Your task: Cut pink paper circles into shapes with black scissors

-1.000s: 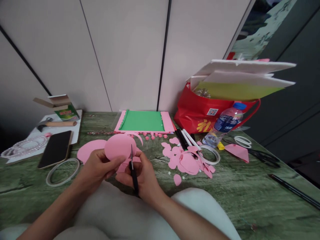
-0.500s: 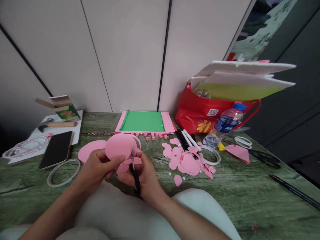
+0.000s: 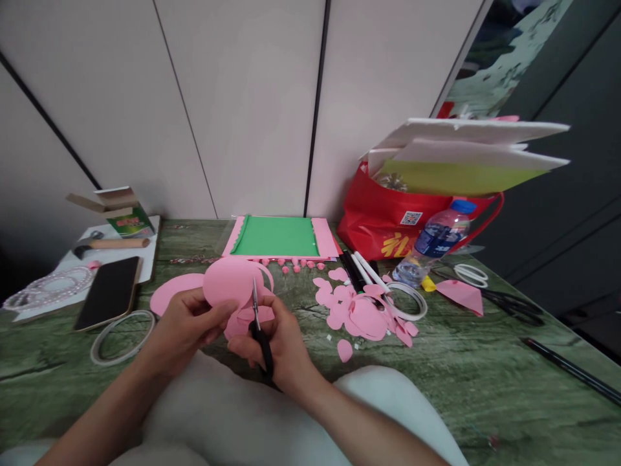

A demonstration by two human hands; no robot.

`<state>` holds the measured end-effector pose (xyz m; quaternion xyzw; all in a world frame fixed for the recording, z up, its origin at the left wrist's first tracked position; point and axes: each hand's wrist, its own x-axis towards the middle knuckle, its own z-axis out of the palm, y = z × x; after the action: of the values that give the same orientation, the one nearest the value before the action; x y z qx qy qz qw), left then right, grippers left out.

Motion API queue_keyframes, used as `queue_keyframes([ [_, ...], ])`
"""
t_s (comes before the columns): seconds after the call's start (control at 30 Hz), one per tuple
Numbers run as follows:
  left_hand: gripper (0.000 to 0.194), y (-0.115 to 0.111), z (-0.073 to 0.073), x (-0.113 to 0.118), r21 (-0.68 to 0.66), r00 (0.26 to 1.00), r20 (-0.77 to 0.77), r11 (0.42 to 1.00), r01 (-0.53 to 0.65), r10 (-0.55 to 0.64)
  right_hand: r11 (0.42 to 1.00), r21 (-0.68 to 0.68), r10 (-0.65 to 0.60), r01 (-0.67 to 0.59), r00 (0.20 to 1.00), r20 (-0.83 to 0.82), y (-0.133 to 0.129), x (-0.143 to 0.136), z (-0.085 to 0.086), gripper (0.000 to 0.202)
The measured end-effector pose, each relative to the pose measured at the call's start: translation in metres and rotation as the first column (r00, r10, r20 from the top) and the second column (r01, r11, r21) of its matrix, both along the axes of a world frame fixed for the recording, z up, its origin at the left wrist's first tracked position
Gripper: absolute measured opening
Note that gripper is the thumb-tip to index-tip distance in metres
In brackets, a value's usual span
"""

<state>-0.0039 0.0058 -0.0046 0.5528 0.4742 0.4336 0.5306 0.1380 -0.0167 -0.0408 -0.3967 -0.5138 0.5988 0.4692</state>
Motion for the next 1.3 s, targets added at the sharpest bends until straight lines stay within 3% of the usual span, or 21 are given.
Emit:
queue_keyframes([
  [0.17, 0.027, -0.002, 0.005, 0.003, -0.06, 0.998, 0.059, 0.998, 0.036, -0.033, 1.0, 0.021, 0.002, -0.002, 1.0, -0.015, 0.0, -0.003, -0.005, 0.05],
  [0.3, 0.03, -0.001, 0.003, 0.002, -0.031, 0.999, 0.02, 0.999, -0.032, 0.032, 0.999, -0.023, 0.026, -0.027, 0.998, -0.053, 0.0, -0.003, -0.006, 0.056],
  [0.43, 0.028, 0.0, 0.001, 0.0, -0.038, 1.0, -0.029, 0.999, -0.007, 0.006, 0.998, -0.033, 0.048, -0.053, 0.987, -0.153, 0.0, -0.001, -0.002, 0.061],
  [0.63, 0.027, -0.001, 0.003, 0.002, -0.068, 0.999, -0.035, 0.998, -0.016, 0.014, 0.999, -0.027, 0.037, -0.04, 0.991, -0.127, 0.0, -0.001, 0.004, 0.06],
  [1.1, 0.024, 0.0, 0.002, 0.001, -0.039, 0.999, 0.029, 0.999, -0.025, 0.026, 0.998, -0.006, 0.064, -0.066, 0.982, -0.181, 0.003, -0.001, -0.003, 0.056],
  [1.3, 0.023, 0.001, 0.003, 0.0, 0.004, 0.998, 0.031, 0.999, -0.05, 0.05, 0.999, -0.033, 0.034, -0.038, 0.993, -0.112, 0.002, 0.0, -0.002, 0.055],
])
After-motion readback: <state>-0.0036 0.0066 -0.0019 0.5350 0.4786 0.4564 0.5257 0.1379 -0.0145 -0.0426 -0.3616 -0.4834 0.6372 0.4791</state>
